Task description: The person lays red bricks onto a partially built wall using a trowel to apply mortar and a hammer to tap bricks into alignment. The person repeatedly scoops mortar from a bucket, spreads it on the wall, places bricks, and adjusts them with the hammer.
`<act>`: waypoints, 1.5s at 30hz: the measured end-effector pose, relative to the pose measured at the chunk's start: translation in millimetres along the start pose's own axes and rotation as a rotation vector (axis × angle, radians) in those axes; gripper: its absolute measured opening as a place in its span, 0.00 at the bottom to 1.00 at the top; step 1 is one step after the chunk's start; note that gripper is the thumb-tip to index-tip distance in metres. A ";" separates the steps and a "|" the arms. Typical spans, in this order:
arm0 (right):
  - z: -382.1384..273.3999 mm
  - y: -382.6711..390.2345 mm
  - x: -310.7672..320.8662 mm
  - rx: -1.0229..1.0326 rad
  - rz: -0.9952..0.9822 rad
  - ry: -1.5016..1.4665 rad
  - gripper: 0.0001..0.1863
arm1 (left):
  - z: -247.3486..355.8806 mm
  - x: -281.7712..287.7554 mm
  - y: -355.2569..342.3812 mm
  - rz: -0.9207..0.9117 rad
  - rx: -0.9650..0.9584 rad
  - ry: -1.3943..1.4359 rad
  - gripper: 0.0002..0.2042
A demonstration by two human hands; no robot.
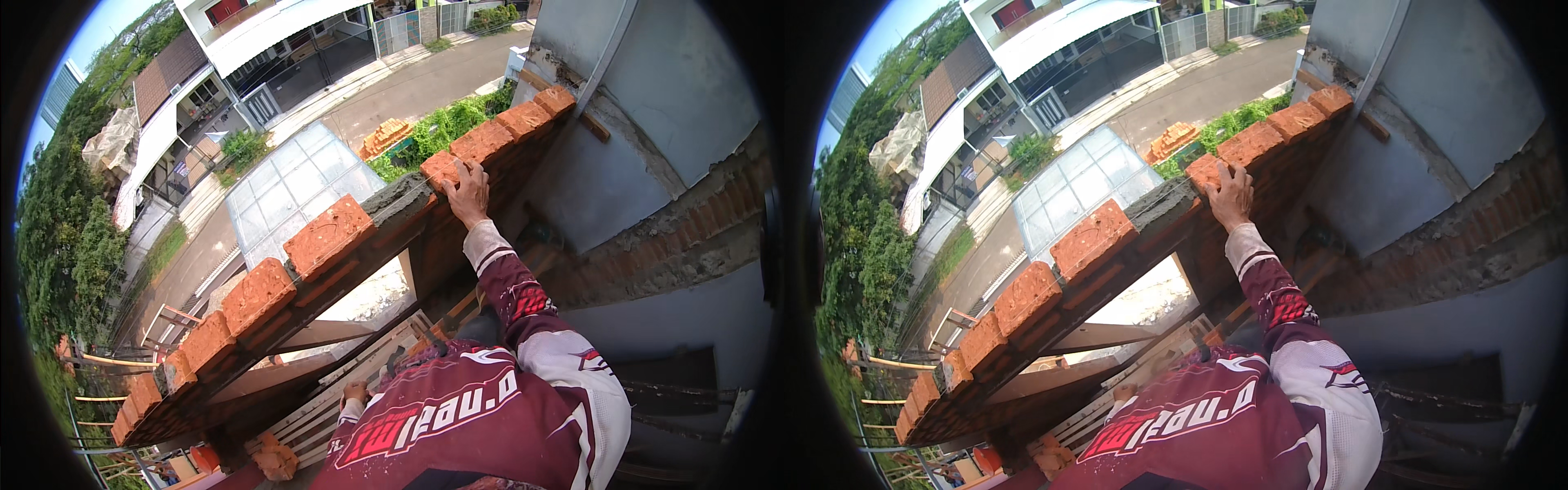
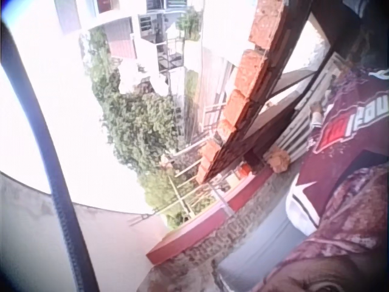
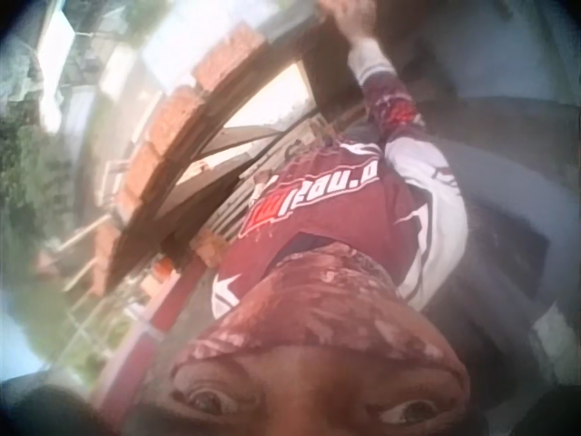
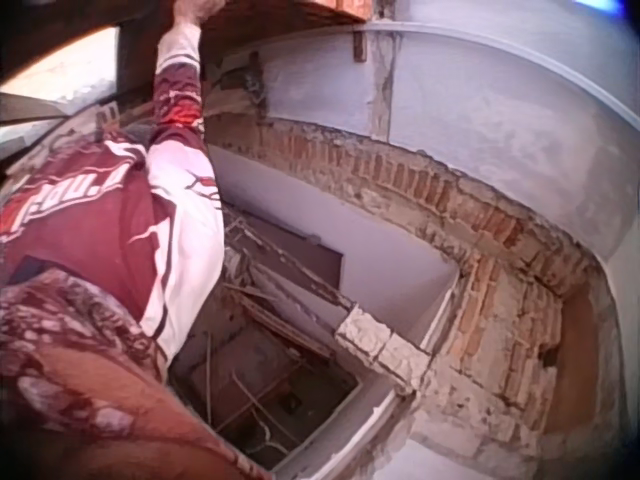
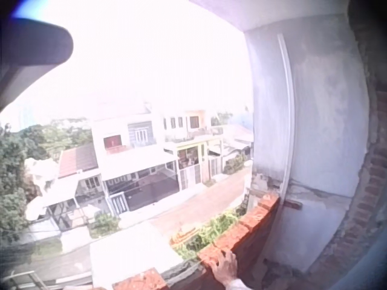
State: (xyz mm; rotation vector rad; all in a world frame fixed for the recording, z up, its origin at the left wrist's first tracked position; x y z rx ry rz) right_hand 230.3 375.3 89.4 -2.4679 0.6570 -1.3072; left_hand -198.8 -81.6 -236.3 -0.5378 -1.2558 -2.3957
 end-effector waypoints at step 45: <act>26.5 9.4 -29.8 -0.160 -0.099 -0.027 0.42 | -17.4 -1.9 -16.5 -0.029 0.068 -0.070 0.08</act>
Point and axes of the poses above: each hand's wrist, its own y-axis away from the middle knuckle, its own x-axis out of the back of the hand, z = x × y, the point moved 6 cm from there along -y, towards the middle knuckle, and after that the axes turned 4 degrees about z, right-handed, at the moved point
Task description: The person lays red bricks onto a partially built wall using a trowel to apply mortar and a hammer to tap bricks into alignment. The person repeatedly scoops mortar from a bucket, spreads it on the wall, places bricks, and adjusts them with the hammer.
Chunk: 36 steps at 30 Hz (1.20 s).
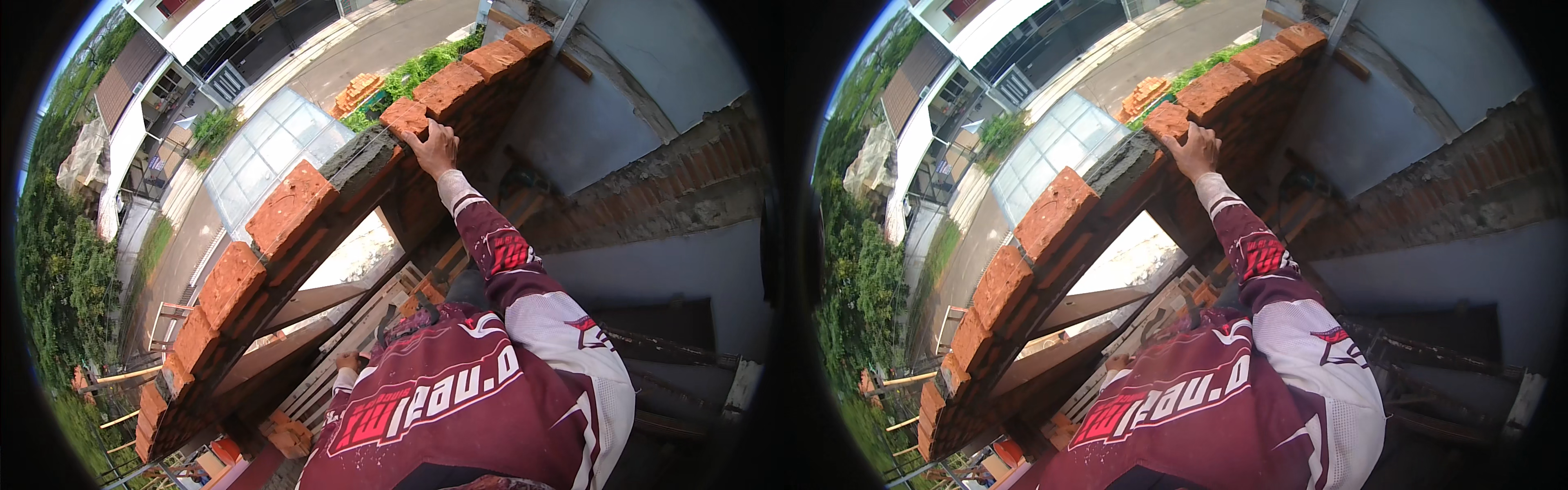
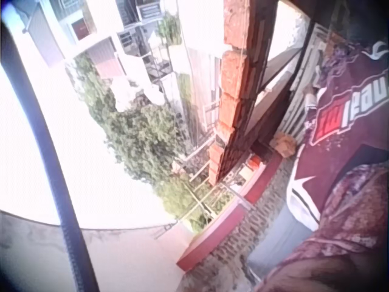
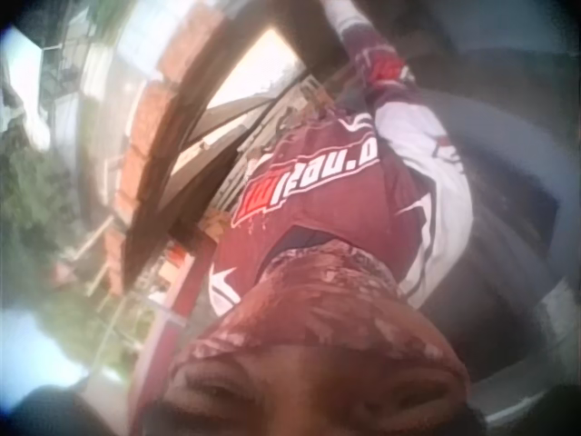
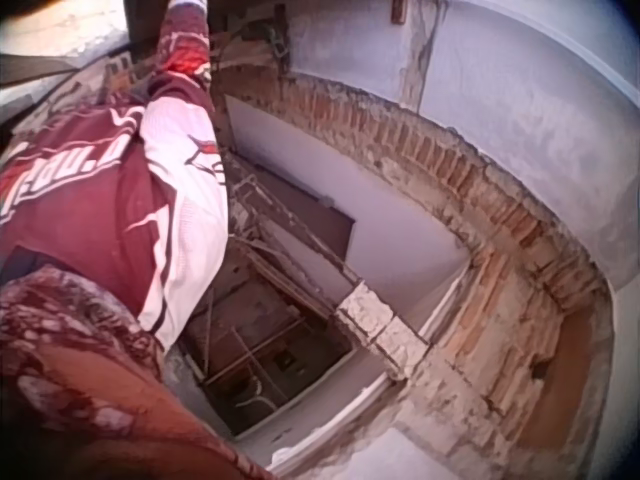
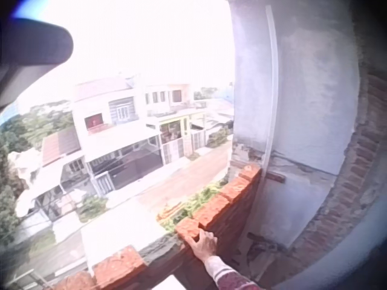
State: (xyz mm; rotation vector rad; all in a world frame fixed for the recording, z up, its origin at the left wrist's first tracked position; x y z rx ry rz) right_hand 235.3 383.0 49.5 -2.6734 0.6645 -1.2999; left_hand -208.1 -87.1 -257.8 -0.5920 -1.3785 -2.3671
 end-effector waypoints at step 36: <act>326.2 332.1 -50.7 -0.758 -0.781 0.078 0.37 | 110.8 -11.5 3.3 -0.200 -0.047 -0.129 0.17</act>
Point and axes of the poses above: each hand's wrist, its own y-axis away from the middle knuckle, its own x-axis out of the back of the hand, z = x × y, the point moved 6 cm from there along -y, towards the middle knuckle, and after that the axes turned 4 degrees about z, right-handed, at the moved point
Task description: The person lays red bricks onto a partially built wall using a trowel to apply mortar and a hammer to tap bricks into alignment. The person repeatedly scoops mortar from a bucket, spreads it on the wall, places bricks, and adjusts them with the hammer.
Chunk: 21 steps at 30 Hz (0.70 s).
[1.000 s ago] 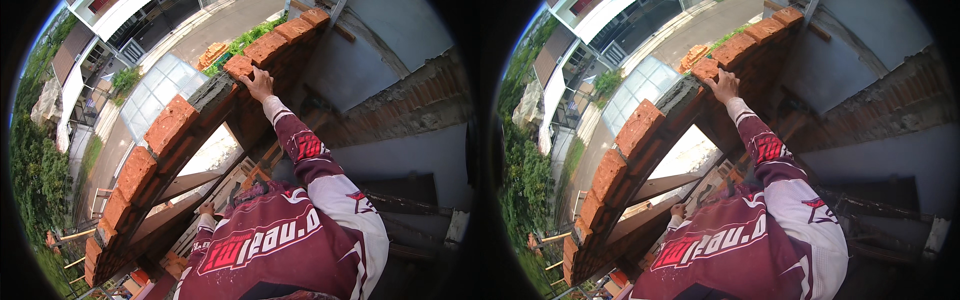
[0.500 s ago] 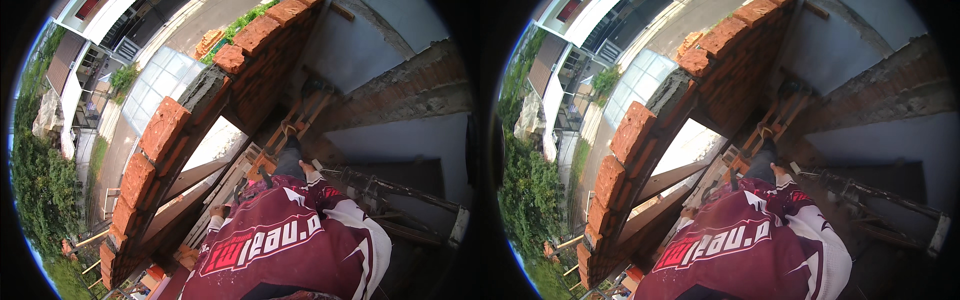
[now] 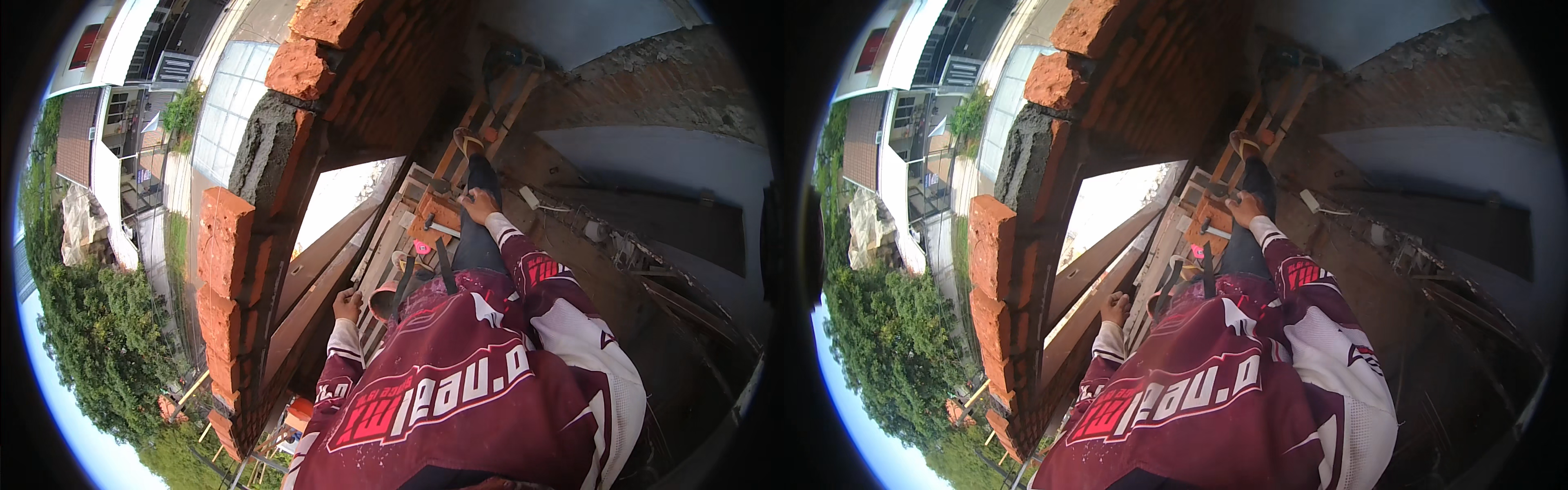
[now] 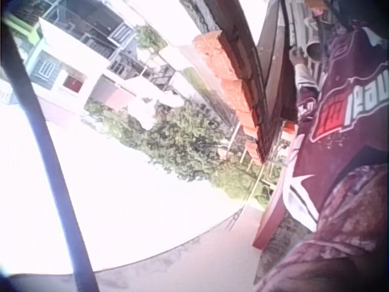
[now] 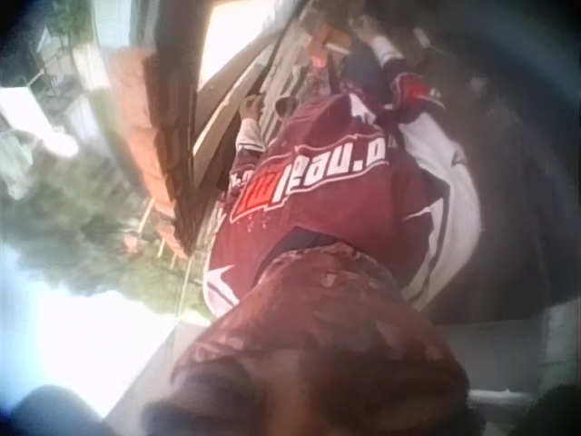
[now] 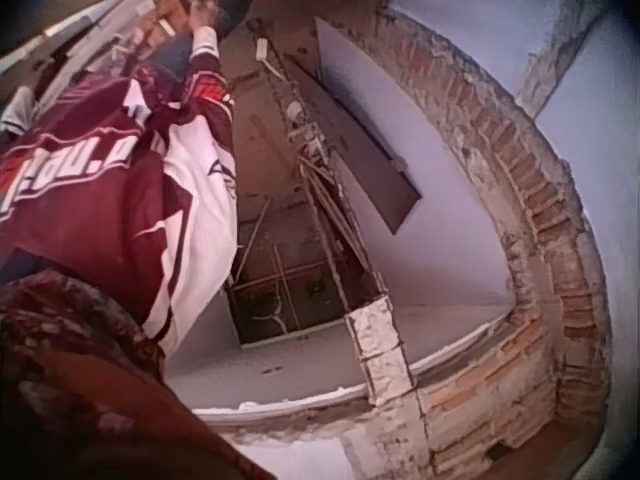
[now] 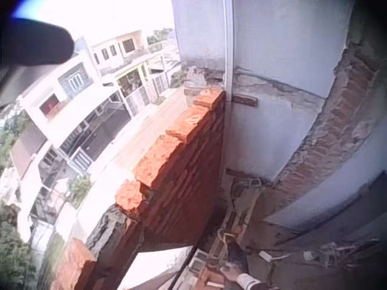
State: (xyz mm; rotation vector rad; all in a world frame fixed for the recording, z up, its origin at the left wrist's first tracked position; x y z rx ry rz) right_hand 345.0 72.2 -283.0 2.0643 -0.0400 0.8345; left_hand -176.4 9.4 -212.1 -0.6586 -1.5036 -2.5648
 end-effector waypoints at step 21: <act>159.5 -138.0 -313.0 -0.551 -0.455 0.200 0.25 | -116.9 -85.1 90.0 -0.275 0.277 -0.724 0.57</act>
Point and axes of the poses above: each hand's wrist, its own y-axis away from the middle knuckle, its own x-axis out of the back of the hand, z = x × y, the point moved 6 cm from there along -y, towards the middle knuckle, and after that the axes turned 4 degrees about z, right-handed, at the moved point
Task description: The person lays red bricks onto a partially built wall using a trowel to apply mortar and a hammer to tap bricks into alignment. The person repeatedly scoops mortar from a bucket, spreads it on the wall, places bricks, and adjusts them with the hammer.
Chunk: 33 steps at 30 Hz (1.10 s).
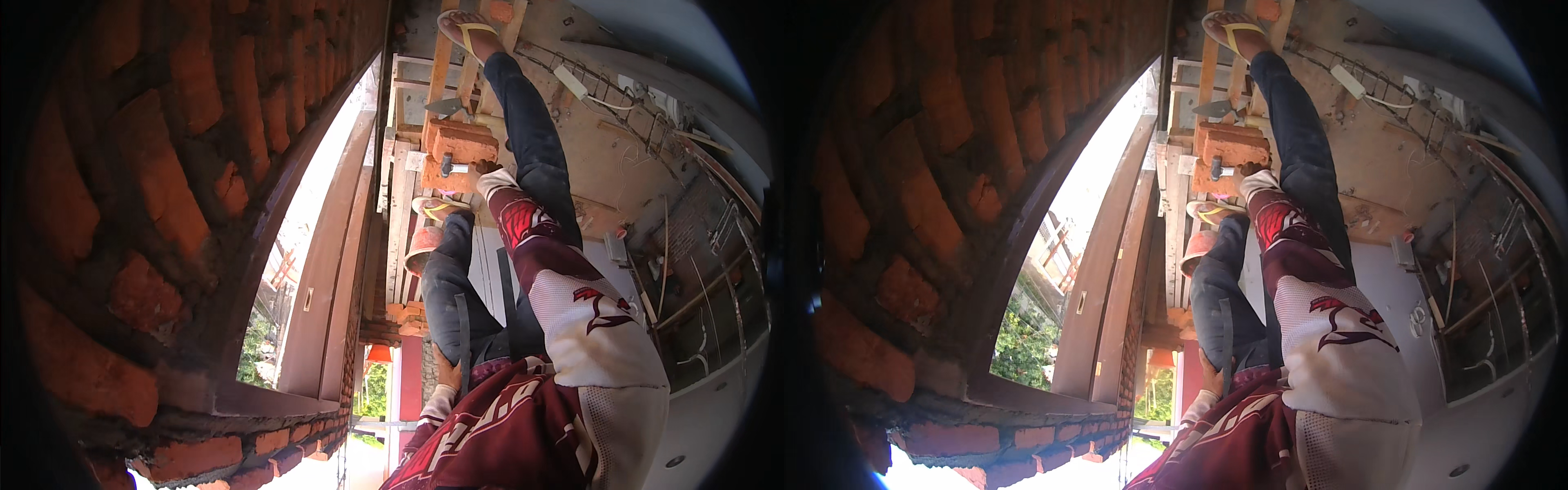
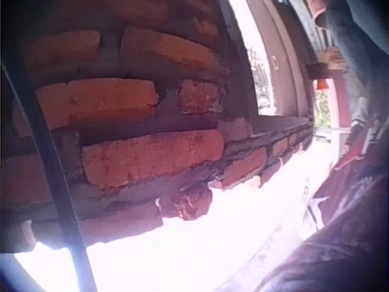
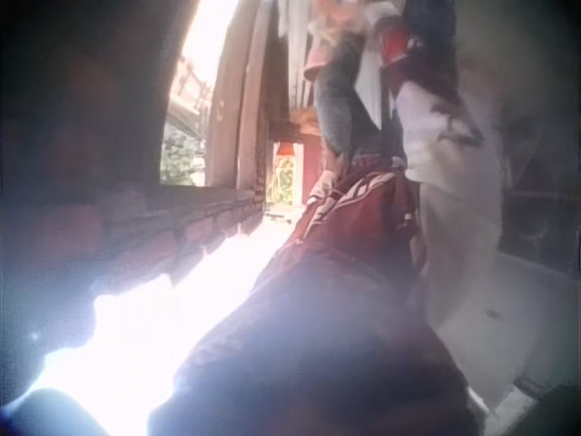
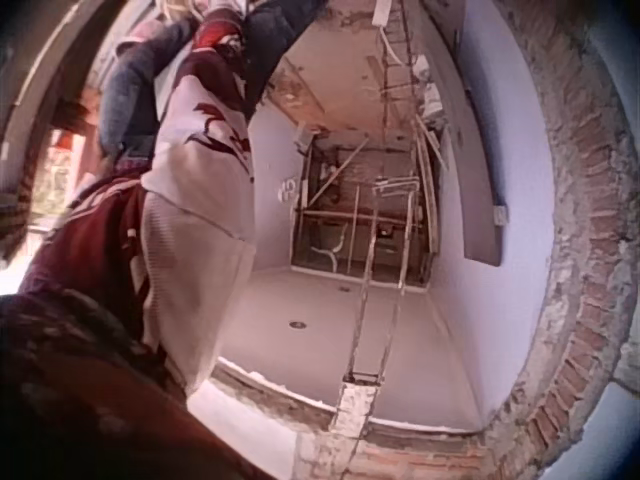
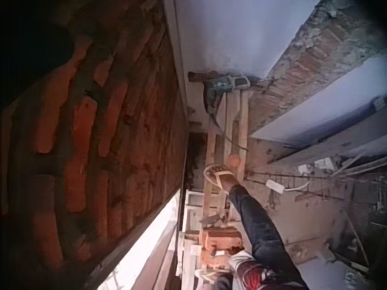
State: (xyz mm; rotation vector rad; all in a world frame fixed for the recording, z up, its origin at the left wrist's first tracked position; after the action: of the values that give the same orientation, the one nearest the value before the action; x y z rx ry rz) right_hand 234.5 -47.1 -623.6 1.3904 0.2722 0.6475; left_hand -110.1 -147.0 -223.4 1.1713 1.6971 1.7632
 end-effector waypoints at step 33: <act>-69.1 393.4 244.6 1.003 0.393 -0.925 0.20 | 346.2 239.8 208.0 0.834 -1.491 0.068 0.18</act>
State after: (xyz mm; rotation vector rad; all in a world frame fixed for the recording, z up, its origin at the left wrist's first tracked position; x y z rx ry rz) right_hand 289.7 165.9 -210.1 2.5842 -0.5111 0.0731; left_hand 83.8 214.2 5.8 0.9766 -0.4717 2.5924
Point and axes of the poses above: each hand's wrist, its own y-axis away from the middle knuckle, its own x-axis out of the back of the hand, z = x × y, the point moved 6 cm from there along -y, towards the middle knuckle, and after that the axes turned 4 degrees about z, right-handed, at the moved point
